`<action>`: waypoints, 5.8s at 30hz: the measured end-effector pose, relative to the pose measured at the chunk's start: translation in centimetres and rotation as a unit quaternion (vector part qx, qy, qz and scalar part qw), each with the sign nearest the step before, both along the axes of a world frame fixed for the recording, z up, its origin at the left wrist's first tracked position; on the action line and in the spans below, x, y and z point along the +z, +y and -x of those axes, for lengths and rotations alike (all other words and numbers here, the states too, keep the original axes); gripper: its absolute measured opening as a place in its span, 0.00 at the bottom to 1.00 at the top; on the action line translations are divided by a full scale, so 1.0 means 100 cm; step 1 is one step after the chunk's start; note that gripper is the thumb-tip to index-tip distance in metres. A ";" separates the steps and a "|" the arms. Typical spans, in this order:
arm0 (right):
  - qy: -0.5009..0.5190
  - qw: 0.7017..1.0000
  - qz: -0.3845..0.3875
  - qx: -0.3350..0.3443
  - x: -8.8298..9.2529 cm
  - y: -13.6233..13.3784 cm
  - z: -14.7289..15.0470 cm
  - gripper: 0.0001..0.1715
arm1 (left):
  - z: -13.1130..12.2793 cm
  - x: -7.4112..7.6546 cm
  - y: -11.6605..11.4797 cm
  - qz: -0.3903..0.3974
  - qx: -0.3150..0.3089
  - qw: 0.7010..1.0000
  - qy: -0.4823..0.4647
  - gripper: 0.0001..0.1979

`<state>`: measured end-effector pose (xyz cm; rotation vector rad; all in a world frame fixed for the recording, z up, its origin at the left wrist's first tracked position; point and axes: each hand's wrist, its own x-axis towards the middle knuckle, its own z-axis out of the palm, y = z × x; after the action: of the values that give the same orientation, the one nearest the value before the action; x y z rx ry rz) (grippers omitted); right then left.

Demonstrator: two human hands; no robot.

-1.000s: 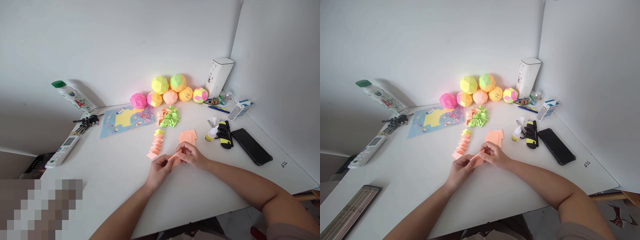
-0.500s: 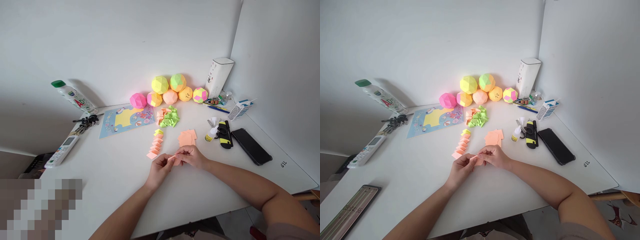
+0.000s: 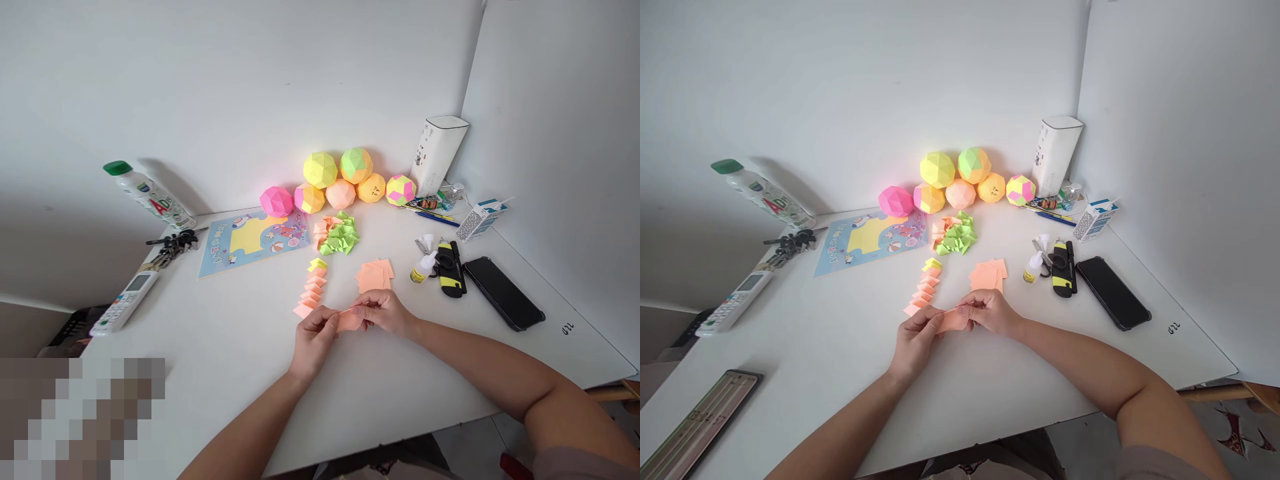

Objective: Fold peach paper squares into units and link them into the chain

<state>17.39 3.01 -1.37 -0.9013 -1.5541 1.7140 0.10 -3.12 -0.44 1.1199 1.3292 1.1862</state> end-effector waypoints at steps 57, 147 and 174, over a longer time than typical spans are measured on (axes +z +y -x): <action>0.007 0.999 0.014 -0.040 0.004 0.002 -0.002 0.06 | -0.001 0.002 -0.001 -0.027 -0.022 0.999 0.024 0.07; -0.020 0.998 -0.056 -0.001 0.005 -0.001 0.000 0.17 | -0.001 -0.010 -0.001 -0.118 -0.065 0.985 0.105 0.15; 0.006 1.000 -0.018 0.011 -0.001 0.002 0.000 0.14 | -0.002 0.000 -0.001 -0.106 -0.107 0.979 0.135 0.12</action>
<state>17.42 3.18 -1.50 -0.8568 -1.5888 1.6982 0.32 -3.24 -0.44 1.5831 1.2629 1.0601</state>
